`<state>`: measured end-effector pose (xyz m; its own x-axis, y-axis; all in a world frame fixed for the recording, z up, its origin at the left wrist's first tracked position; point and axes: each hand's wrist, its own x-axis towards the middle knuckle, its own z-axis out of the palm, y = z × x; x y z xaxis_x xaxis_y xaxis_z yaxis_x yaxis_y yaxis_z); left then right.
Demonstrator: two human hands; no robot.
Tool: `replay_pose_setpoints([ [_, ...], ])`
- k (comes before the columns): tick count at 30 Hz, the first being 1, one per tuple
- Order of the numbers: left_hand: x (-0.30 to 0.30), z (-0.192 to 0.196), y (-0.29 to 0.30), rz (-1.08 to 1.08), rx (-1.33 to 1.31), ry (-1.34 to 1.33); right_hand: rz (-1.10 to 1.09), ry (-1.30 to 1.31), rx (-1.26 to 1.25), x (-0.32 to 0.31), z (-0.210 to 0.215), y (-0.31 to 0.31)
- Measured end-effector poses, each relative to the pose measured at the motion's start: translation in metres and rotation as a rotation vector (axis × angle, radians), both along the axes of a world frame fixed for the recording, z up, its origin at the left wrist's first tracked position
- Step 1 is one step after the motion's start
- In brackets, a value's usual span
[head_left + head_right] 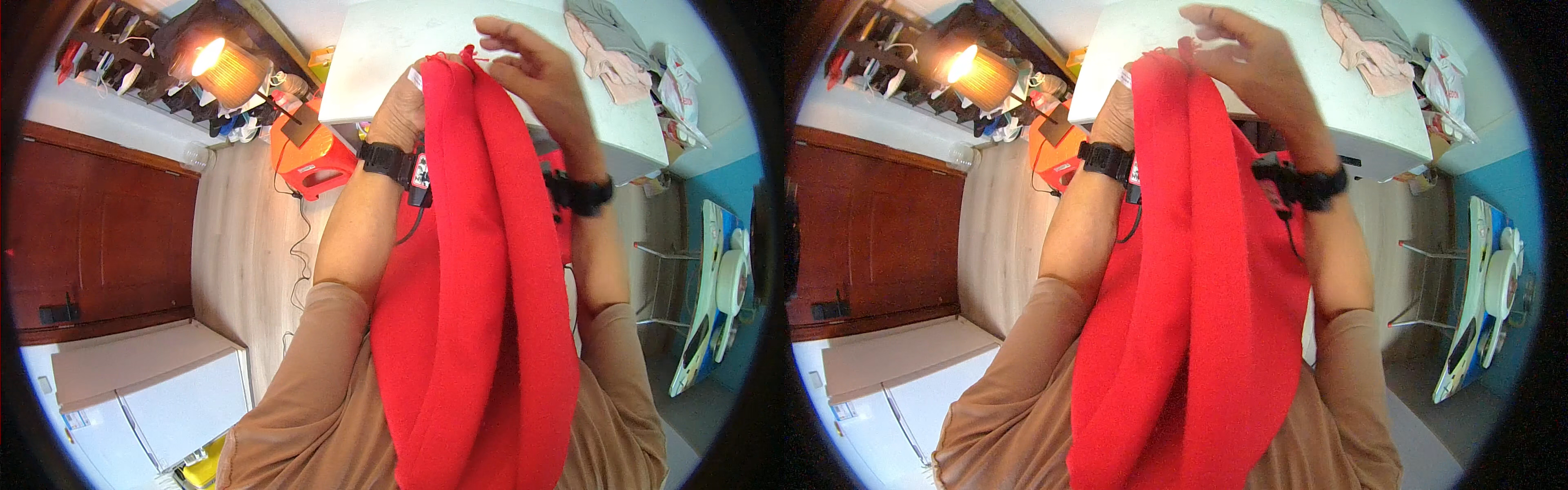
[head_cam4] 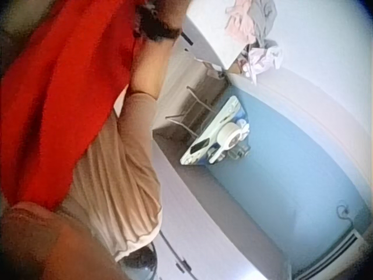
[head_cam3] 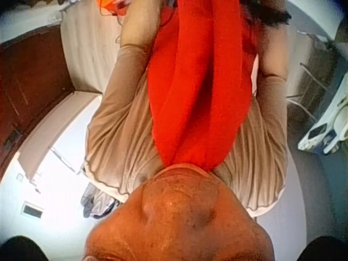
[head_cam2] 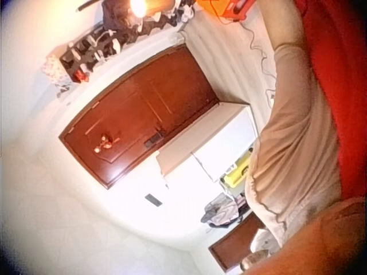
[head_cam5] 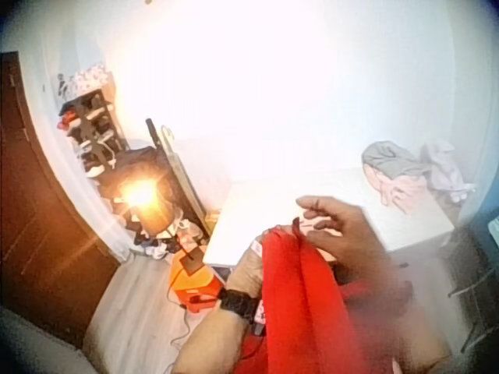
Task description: Folding a red scarf on a white desk.
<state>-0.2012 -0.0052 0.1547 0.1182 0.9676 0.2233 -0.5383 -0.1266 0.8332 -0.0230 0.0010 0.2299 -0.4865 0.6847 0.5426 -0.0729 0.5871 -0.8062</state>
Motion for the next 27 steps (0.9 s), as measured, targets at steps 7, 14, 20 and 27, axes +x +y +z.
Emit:
replay_pose_setpoints([
  [7, 0.001, 0.048, -0.014, 0.064, -0.16, 0.042, 0.91, 0.141, 0.452, 0.049, 0.09, -0.118],
  [14, -0.045, 0.059, 0.013, 0.117, 0.143, 0.262, 1.207, -0.537, 0.504, 0.069, 0.14, -0.145],
  [20, -0.102, 0.127, 0.029, 0.495, 0.454, 0.25, 0.927, -1.035, 0.672, 0.109, 0.168, -0.145],
  [27, -0.174, 0.281, 0.054, 0.34, 0.44, -0.024, -0.001, -1.356, 0.769, 0.143, 0.204, -0.087],
])
